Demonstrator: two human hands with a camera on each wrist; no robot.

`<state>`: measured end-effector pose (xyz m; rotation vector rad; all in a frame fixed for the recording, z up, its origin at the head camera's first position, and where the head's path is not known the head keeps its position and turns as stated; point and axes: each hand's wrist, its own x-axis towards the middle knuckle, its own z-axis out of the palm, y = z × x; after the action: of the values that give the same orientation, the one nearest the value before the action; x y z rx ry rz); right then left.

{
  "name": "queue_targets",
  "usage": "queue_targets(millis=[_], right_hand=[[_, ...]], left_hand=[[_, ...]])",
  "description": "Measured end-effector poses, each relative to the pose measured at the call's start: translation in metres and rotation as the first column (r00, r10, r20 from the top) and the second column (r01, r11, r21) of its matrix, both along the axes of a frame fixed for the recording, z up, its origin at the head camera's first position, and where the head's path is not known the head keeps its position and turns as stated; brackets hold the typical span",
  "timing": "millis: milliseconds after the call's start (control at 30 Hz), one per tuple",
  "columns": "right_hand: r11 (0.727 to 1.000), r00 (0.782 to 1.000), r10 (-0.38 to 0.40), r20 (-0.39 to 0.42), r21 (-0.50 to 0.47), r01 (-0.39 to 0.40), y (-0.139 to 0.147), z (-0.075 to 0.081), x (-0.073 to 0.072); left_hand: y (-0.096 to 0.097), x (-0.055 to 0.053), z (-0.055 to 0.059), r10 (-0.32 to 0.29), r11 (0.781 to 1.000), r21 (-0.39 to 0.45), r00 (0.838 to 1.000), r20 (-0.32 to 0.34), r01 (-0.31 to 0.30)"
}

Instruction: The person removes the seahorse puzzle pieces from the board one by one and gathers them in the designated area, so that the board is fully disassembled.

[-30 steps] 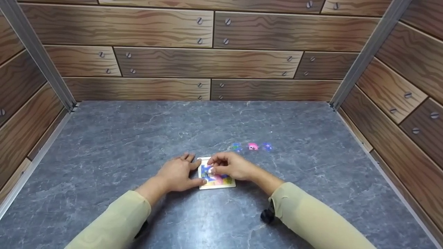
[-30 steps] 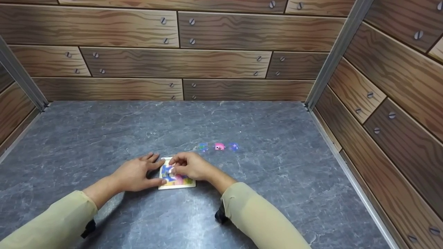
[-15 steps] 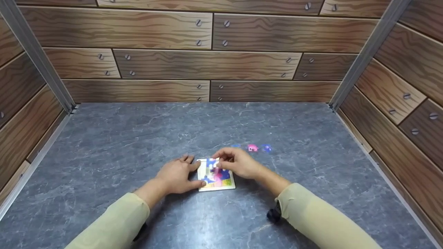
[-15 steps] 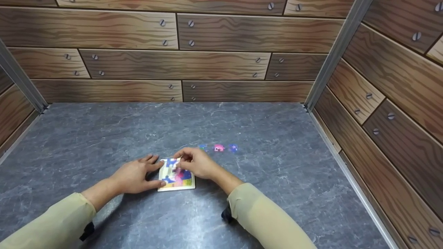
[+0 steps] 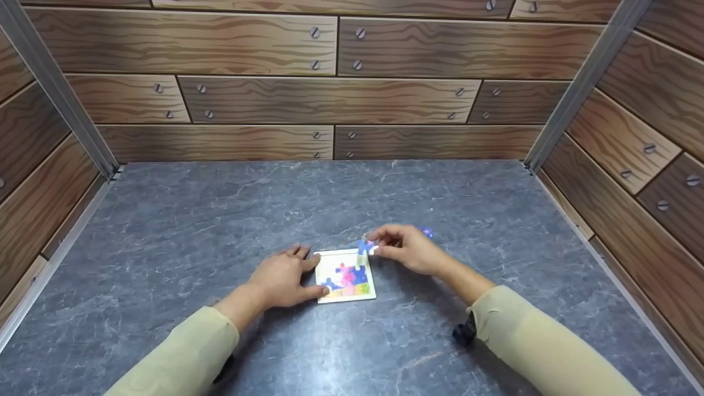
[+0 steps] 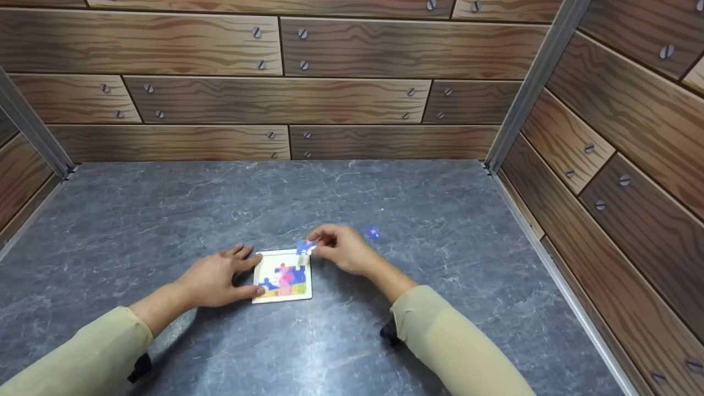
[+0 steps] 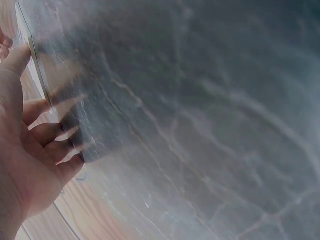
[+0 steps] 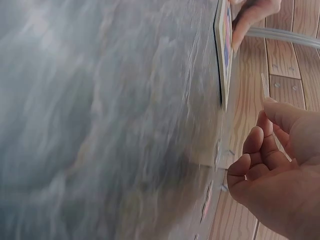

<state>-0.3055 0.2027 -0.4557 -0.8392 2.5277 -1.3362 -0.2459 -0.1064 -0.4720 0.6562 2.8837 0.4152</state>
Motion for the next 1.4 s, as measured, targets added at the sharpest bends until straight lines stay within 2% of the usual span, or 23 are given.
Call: queue_targets(millis=[233,567,1133,1400], right_hand=[[0.999,0.999,-0.031,0.011,0.013,0.031,0.017,0.001,-0.003],[0.998,0.998,-0.058,0.027,0.033,0.057,0.030,-0.003,-0.007],[0.999,0.998,-0.022,0.056,0.025,0.021,0.034,-0.011,-0.011],[1.000,0.995,0.002,0.096,0.023,-0.004,0.035,-0.014,-0.012]], left_hand=[[0.000,0.000,-0.001,-0.014,1.000,0.011,1.000,-0.016,0.015],[-0.001,0.000,-0.002,-0.005,1.000,0.017,1.000,-0.010,0.005],[-0.001,0.000,0.000,-0.007,1.000,0.018,1.000,-0.015,0.008],[-0.002,0.001,-0.001,-0.009,1.000,0.024,1.000,-0.011,0.010]])
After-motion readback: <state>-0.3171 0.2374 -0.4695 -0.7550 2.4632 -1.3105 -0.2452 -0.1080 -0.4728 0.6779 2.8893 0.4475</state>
